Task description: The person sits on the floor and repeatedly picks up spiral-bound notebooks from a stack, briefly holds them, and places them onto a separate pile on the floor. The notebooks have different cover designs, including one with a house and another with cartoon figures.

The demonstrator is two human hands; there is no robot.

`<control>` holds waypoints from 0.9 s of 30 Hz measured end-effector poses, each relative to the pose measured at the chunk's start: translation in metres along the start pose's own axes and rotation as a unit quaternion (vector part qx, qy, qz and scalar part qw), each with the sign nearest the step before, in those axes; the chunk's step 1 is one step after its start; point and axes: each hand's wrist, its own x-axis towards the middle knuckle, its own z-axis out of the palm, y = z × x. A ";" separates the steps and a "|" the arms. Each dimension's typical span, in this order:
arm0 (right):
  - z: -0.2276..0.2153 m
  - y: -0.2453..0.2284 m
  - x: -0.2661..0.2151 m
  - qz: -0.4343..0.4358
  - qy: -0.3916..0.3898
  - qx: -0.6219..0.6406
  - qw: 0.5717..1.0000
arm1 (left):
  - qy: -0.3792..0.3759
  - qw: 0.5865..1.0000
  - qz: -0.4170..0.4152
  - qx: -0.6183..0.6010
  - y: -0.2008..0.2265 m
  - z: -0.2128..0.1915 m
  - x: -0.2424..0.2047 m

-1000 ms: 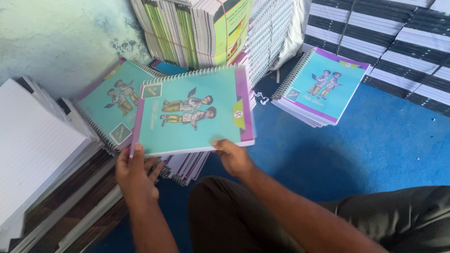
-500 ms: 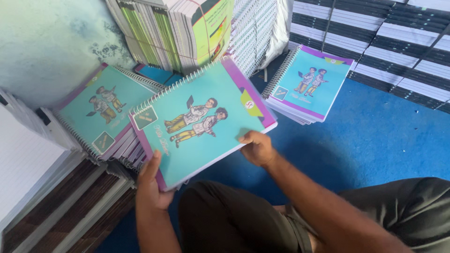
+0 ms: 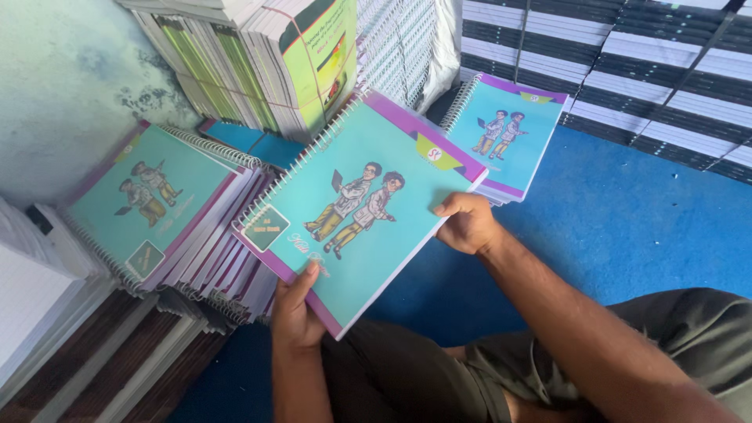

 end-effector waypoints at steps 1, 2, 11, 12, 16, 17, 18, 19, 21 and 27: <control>0.005 -0.002 -0.002 -0.001 0.019 -0.017 1.000 | -0.003 1.000 0.001 -0.009 -0.002 0.002 0.000; 0.012 -0.001 -0.003 -0.003 0.024 -0.022 0.999 | -0.007 1.000 0.001 -0.018 -0.005 0.005 0.000; 0.095 0.030 -0.040 0.010 0.078 -0.116 0.990 | -0.009 1.000 0.027 -0.003 -0.021 0.040 0.002; 0.100 0.032 -0.044 0.005 0.075 -0.103 0.992 | -0.009 1.000 0.029 0.003 -0.023 0.043 0.001; 0.101 0.028 -0.047 0.001 0.047 -0.123 0.991 | -0.003 1.000 0.028 0.008 -0.024 0.050 -0.004; 0.099 0.027 -0.047 -0.006 0.040 -0.136 0.990 | -0.003 1.000 0.025 0.002 -0.024 0.051 -0.004; 0.097 0.027 -0.046 -0.013 0.034 -0.149 0.988 | -0.001 1.000 0.026 0.002 -0.025 0.053 -0.007; 0.094 0.027 -0.045 -0.022 0.027 -0.162 0.986 | -0.001 1.000 0.027 0.003 -0.025 0.054 -0.008; 0.089 0.026 -0.047 -0.035 0.019 -0.166 0.985 | -0.005 1.000 0.023 0.004 -0.024 0.053 -0.010; 0.066 0.009 -0.053 -0.048 0.034 -0.192 0.980 | -0.044 0.999 0.015 -0.015 -0.038 0.032 -0.011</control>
